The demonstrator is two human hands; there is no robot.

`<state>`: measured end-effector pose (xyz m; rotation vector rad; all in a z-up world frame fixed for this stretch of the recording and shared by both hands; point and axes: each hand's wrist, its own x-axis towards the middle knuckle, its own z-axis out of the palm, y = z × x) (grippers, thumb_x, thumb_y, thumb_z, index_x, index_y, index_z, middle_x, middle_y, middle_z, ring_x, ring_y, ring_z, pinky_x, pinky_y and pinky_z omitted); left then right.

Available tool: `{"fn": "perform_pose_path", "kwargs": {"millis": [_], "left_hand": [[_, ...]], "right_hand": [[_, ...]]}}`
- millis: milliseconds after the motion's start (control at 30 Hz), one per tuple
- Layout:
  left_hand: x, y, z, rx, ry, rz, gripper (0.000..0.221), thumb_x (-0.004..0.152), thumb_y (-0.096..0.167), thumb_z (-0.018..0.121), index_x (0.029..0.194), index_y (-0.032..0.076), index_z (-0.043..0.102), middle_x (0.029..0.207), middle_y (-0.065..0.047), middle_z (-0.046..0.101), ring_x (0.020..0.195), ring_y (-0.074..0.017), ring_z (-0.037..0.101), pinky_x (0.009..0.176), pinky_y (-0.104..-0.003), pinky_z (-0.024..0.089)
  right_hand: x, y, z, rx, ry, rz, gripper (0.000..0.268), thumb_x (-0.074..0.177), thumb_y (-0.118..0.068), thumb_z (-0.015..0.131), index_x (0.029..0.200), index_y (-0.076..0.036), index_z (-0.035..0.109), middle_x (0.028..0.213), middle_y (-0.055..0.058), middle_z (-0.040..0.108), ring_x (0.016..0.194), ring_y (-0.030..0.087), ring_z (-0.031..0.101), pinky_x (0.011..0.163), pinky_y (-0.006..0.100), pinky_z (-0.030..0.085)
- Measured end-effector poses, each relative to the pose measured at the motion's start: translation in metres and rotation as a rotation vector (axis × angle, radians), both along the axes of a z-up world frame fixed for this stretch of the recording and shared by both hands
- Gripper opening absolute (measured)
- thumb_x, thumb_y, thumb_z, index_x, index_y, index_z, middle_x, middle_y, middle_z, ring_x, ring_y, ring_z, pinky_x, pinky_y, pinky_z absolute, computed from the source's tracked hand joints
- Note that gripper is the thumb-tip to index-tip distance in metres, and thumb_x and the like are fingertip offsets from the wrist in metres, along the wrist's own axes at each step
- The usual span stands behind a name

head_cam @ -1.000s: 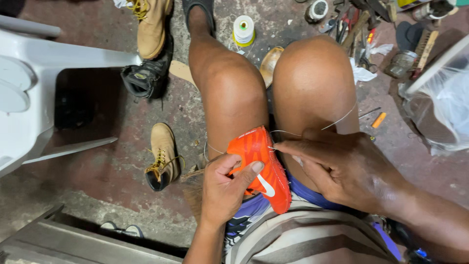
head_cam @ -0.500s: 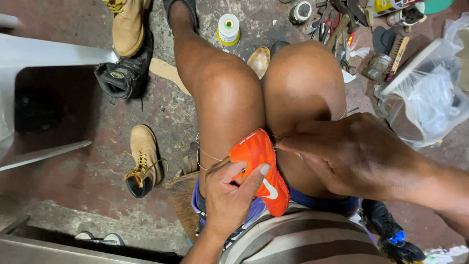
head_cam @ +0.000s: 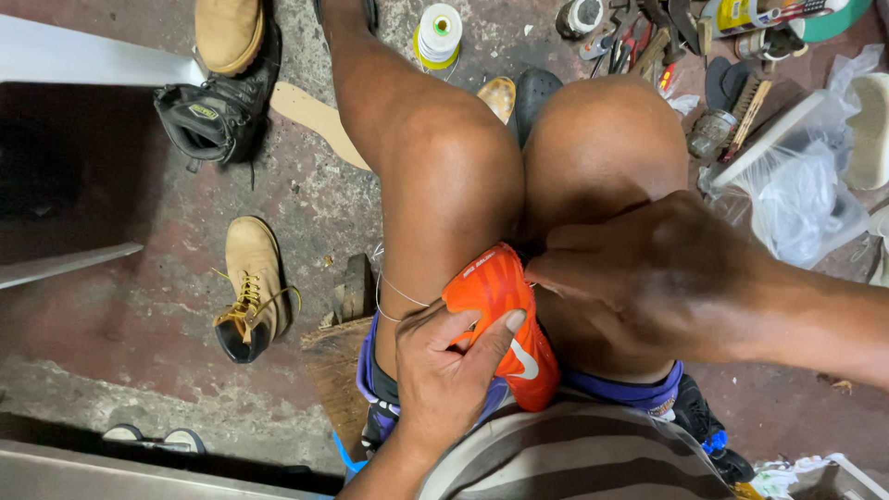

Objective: The person stitches the upper part of an orange athletic shoe with a needle and thread, pulling the thread taut and looping it around the needle to create stitches.

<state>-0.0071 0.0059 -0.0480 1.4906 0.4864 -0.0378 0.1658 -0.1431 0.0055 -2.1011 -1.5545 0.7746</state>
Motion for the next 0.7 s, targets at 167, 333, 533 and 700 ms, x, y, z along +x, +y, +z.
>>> {"fn": "perform_pose_path", "kwargs": {"millis": [167, 333, 533, 700], "left_hand": [[0.0, 0.0, -0.006, 0.055, 0.076, -0.016, 0.025, 0.089, 0.009, 0.08, 0.073, -0.002, 0.064, 0.06, -0.009, 0.057, 0.051, -0.015, 0.049, 0.052, -0.03, 0.04], [-0.033, 0.006, -0.01, -0.035, -0.019, 0.033, 0.007, 0.093, 0.006, 0.071, 0.094, 0.001, 0.068, 0.08, -0.004, 0.064, 0.067, -0.0114, 0.057, 0.063, -0.026, 0.048], [-0.063, 0.063, -0.026, -0.208, 0.2, 0.342, 0.014, 0.102, 0.009, 0.061, 0.103, 0.003, 0.073, 0.099, -0.005, 0.074, 0.077, -0.0082, 0.063, 0.071, -0.025, 0.053], [-0.053, 0.085, -0.018, 0.57, 0.32, 0.335, 0.015, 0.097, 0.01, 0.068, 0.112, 0.006, 0.07, 0.113, -0.007, 0.067, 0.082, -0.0158, 0.058, 0.07, -0.027, 0.048]], "right_hand": [[0.001, 0.009, -0.006, -0.006, -0.003, -0.024, 0.013, 0.082, -0.016, 0.073, 0.09, -0.008, 0.067, 0.077, 0.006, 0.066, 0.068, 0.029, 0.068, 0.059, 0.043, 0.054], [0.0, -0.004, -0.001, -0.014, 0.095, -0.08, 0.012, 0.083, -0.017, 0.072, 0.092, -0.009, 0.069, 0.082, 0.006, 0.07, 0.066, 0.03, 0.068, 0.057, 0.042, 0.054], [-0.012, -0.028, 0.011, -0.128, 0.089, -0.264, 0.021, 0.081, -0.019, 0.075, 0.101, -0.011, 0.075, 0.082, 0.005, 0.068, 0.07, 0.026, 0.069, 0.058, 0.037, 0.053], [-0.014, -0.034, 0.009, -0.204, 0.064, -0.362, 0.029, 0.075, -0.011, 0.073, 0.104, -0.011, 0.076, 0.08, 0.006, 0.069, 0.063, 0.026, 0.07, 0.054, 0.038, 0.054]]}}
